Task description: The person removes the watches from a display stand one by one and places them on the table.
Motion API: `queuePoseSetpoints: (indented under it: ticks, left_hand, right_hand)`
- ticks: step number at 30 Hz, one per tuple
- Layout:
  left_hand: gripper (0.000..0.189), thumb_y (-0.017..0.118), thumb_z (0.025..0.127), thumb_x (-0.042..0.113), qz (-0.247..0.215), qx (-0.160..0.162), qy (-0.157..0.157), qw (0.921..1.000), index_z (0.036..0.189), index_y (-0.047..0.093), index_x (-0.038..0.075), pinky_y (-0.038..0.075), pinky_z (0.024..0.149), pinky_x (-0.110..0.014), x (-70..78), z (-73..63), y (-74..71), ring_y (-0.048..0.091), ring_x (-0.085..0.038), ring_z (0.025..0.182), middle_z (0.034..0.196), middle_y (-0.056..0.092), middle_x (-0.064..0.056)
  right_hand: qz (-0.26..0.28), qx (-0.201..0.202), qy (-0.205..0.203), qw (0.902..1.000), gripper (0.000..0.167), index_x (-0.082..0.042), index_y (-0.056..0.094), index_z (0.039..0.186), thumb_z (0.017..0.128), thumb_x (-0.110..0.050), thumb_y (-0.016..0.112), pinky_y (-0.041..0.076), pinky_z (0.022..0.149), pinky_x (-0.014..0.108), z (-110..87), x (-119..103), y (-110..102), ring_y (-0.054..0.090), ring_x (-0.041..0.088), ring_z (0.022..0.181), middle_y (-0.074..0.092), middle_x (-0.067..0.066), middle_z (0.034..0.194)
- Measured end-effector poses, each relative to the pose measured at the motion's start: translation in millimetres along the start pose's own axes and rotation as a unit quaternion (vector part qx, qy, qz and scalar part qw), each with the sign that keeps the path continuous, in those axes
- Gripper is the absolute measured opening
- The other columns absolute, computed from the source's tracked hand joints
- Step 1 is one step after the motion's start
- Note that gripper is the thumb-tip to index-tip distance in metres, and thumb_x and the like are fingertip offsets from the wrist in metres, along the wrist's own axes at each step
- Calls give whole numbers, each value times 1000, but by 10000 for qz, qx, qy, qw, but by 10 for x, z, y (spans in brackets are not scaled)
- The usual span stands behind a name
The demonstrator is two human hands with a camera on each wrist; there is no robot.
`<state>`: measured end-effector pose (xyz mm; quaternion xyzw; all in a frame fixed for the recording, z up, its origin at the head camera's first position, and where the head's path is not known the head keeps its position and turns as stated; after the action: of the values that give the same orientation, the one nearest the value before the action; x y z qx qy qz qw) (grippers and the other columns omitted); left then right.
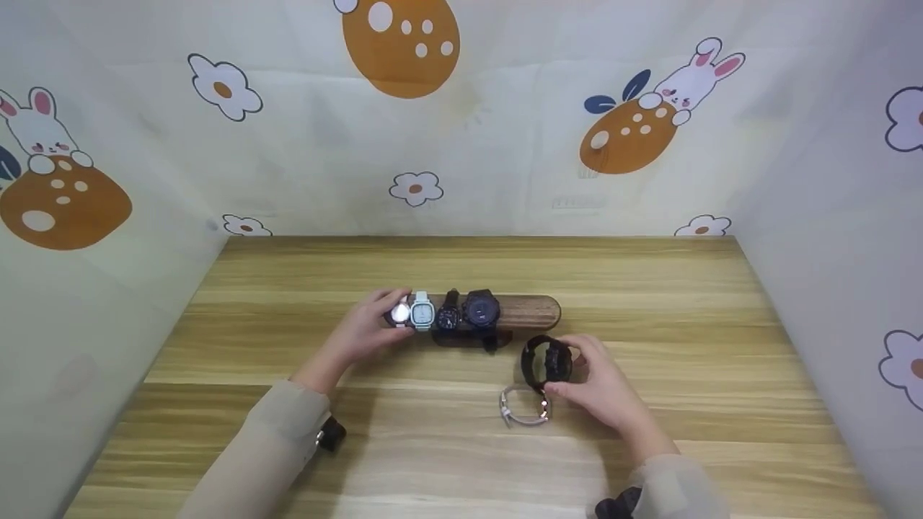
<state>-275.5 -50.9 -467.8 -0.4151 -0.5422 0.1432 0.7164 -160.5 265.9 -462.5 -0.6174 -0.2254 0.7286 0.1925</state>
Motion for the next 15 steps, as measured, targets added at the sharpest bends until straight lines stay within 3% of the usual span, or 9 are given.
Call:
queuePoseSetpoints:
  ticks: [8,15]
  left_hand:
    - [70,74,79,29,21,13,15,10000,141,44,17,38,101,-45,4,3,0,46,-31,120,135,47,-16]
    - [70,74,79,30,14,36,44,10000,140,44,15,38,102,-46,2,2,-3,46,-32,119,135,46,-17]
  right_hand:
    - [130,-179,-232,9995,65,-4,54,122,64,-5,83,42,68,27,65,211,101,47,21,83,53,6,99]
    - [-85,-278,-631,9976,63,-6,55,117,63,-15,85,41,74,31,116,191,204,48,18,88,56,0,99]
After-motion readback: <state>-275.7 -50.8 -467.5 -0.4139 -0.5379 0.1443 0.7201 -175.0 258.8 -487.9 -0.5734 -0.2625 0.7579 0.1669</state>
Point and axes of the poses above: each hand's wrist, its own z-axis towards the middle knuckle, its own y-axis out of the palm, x = y × z, the point moved 6 cm from there along z, towards the middle knuckle
